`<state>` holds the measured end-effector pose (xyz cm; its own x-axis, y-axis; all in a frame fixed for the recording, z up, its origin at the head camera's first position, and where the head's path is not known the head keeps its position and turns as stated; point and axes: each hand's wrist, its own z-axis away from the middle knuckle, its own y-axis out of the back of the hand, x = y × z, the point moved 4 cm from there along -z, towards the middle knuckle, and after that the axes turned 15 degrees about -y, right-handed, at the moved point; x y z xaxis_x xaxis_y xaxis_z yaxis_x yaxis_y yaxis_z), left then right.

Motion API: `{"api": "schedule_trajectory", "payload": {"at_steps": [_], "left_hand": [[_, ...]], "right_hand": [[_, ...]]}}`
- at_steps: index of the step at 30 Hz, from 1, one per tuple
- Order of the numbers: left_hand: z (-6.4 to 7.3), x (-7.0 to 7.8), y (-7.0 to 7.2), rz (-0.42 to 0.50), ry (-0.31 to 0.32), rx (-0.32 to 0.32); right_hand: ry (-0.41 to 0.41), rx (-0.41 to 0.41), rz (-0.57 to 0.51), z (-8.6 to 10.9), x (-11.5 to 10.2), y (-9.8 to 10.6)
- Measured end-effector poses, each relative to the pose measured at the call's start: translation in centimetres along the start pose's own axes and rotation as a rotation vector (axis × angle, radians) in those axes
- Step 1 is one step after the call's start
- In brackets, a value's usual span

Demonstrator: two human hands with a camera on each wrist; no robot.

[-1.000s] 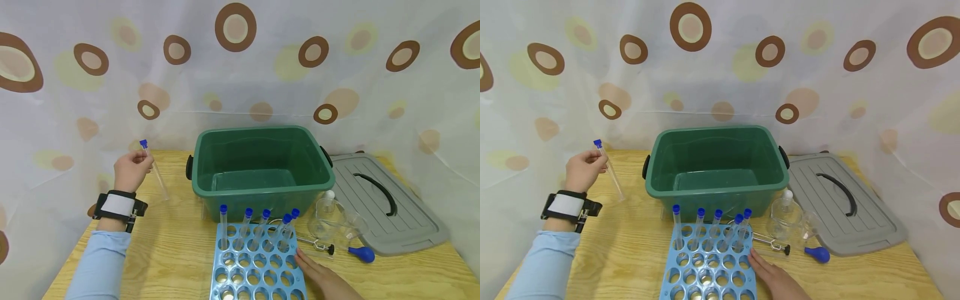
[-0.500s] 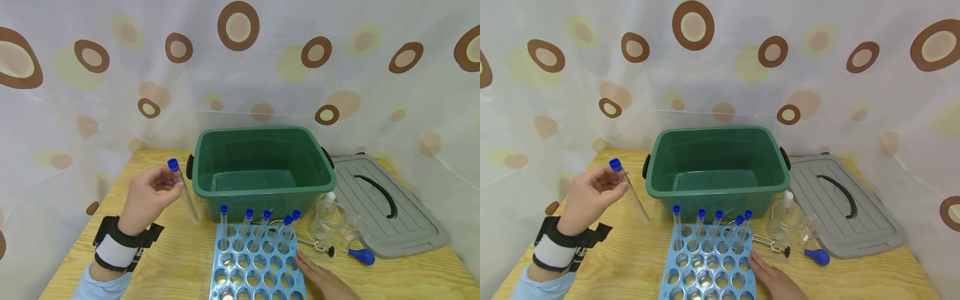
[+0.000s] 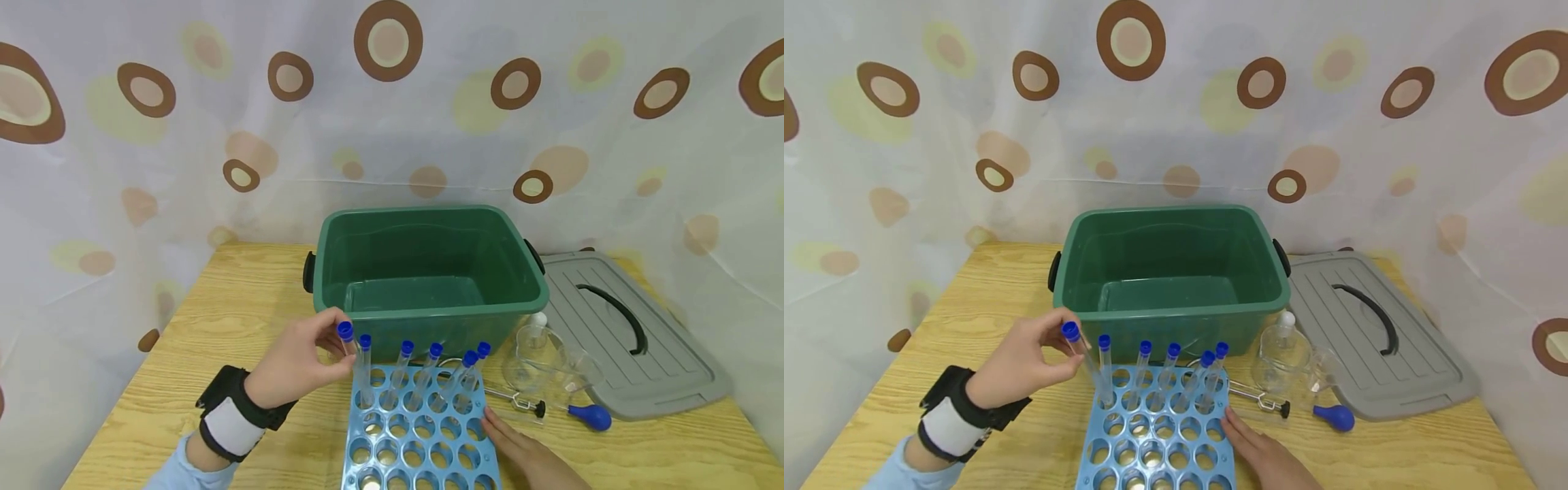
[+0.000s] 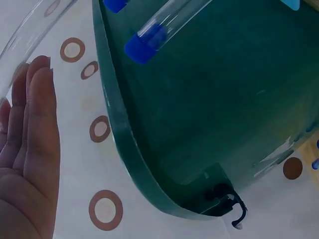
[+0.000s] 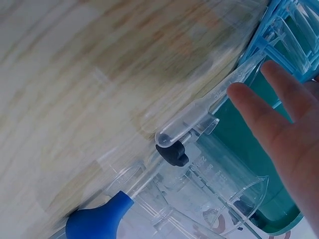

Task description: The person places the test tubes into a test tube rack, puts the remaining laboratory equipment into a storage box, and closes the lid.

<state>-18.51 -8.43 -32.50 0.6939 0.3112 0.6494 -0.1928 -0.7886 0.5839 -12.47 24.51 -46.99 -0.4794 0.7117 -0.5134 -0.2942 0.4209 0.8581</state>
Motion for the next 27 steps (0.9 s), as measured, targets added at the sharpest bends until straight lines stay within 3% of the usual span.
{"api": "schedule_trajectory", "payload": {"at_steps": [6,19,27], "left_hand": [[0.3,-0.6,-1.1,-0.041,-0.023,-0.074],[1.4,-2.2,-3.0,-0.063,0.064,-0.181],[1.9,-2.8,-4.0,-0.1,0.072,-0.201]], "right_hand": [[-0.003,-0.013,-0.013,0.0,0.1,-0.1],[-0.009,-0.015,-0.016,0.0,0.0,-0.1],[0.001,0.004,-0.022,0.0,-0.1,0.0]]}}
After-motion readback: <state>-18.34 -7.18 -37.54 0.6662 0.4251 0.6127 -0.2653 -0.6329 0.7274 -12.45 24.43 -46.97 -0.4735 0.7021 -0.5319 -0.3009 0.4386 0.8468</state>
